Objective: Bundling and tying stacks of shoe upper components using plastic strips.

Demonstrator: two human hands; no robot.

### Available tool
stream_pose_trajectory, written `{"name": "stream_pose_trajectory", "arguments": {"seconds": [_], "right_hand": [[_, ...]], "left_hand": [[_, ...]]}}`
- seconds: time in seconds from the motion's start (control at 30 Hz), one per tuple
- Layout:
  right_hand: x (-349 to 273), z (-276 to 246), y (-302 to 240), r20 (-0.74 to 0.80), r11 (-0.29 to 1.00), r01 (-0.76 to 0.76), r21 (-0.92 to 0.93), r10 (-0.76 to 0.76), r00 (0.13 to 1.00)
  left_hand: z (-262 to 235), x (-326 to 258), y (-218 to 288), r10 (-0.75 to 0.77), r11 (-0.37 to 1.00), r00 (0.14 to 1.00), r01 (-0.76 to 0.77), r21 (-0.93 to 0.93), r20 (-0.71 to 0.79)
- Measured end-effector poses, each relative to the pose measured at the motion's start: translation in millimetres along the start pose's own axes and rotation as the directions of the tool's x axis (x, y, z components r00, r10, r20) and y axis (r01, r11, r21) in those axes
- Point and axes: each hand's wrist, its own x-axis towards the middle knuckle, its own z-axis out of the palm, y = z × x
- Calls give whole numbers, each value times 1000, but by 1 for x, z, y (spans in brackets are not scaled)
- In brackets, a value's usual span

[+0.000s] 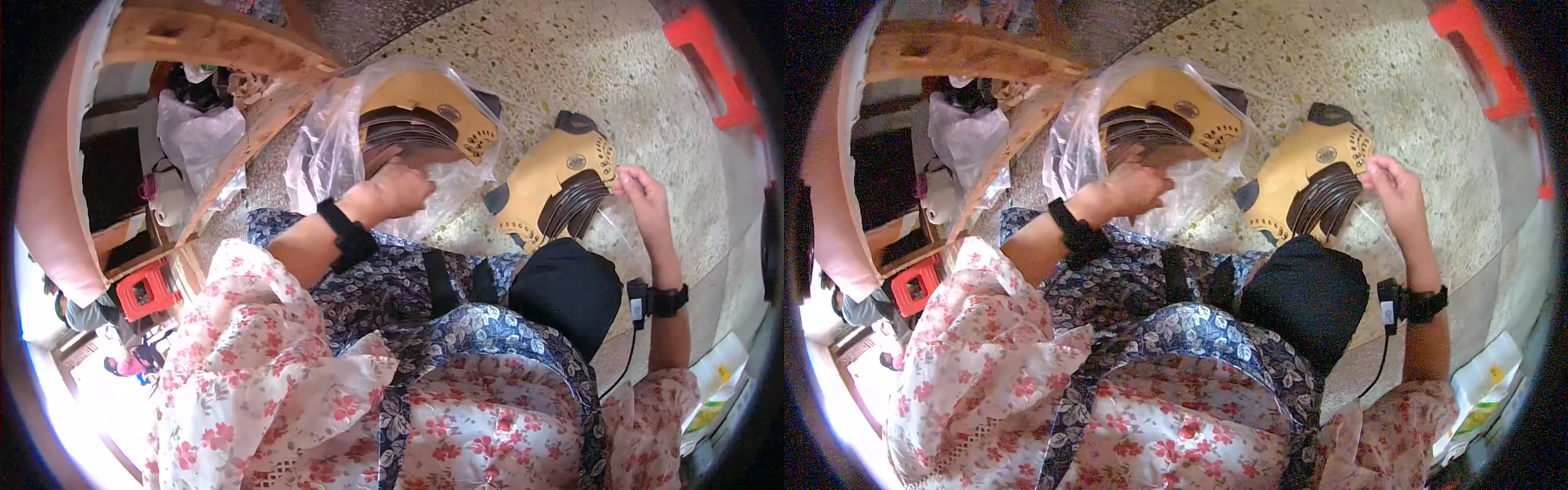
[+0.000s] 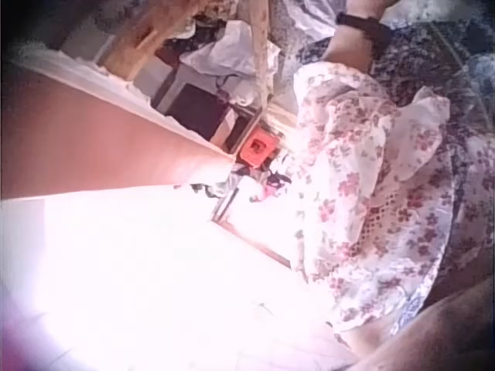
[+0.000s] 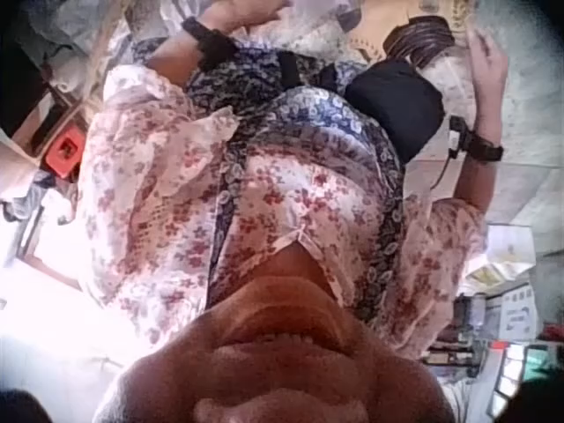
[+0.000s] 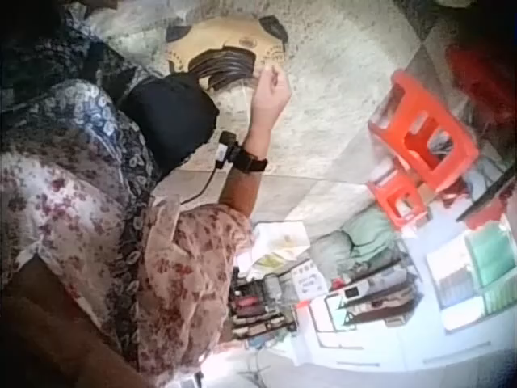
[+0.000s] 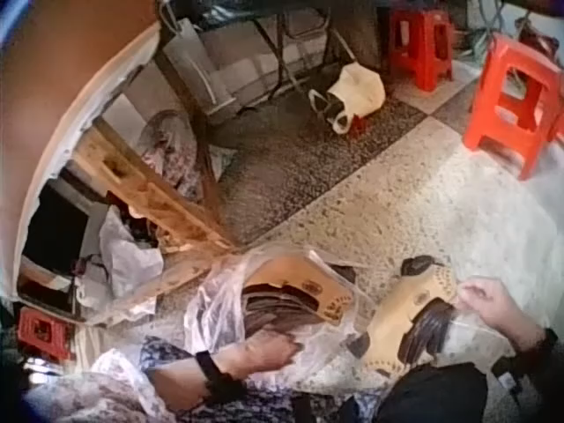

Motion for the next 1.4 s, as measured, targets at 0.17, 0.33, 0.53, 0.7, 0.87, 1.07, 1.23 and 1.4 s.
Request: {"name": "stream_pose_trajectory", "arguments": {"seconds": [0.17, 0.33, 0.53, 0.7, 0.87, 1.07, 1.23, 1.4], "right_hand": [[26, 38, -118, 327, 995, 97, 21, -99, 940], [31, 124, -168, 611, 993, -45, 107, -29, 791], [36, 236, -118, 647, 957, -288, 13, 212, 733], [38, 259, -83, 565, 822, -547, 162, 377, 734], [39, 259, -76, 459, 653, -628, 424, 443, 770], [46, 259, -76, 337, 529, -547, 649, 445, 830], [58, 261, -66, 259, 419, -472, 776, 471, 843], [78, 274, -53, 215, 294, -431, 853, 553, 805]], "left_hand": [[57, -26, -59, 55, 975, 924, 32, 220, -378], [30, -46, -74, -178, 980, 981, 184, 82, -75], [15, -79, -104, -356, 915, 934, 352, 198, -15], [7, -74, -102, -561, 827, 813, 542, -148, -155], [-14, -49, -97, -453, 690, 873, 215, -691, -180], [-12, 8, -75, -235, 930, 687, -45, -364, -687], [-4, 27, -53, -332, 903, 737, 67, -424, -589], [10, 32, -52, -272, 923, 698, -6, -386, -662]]}}
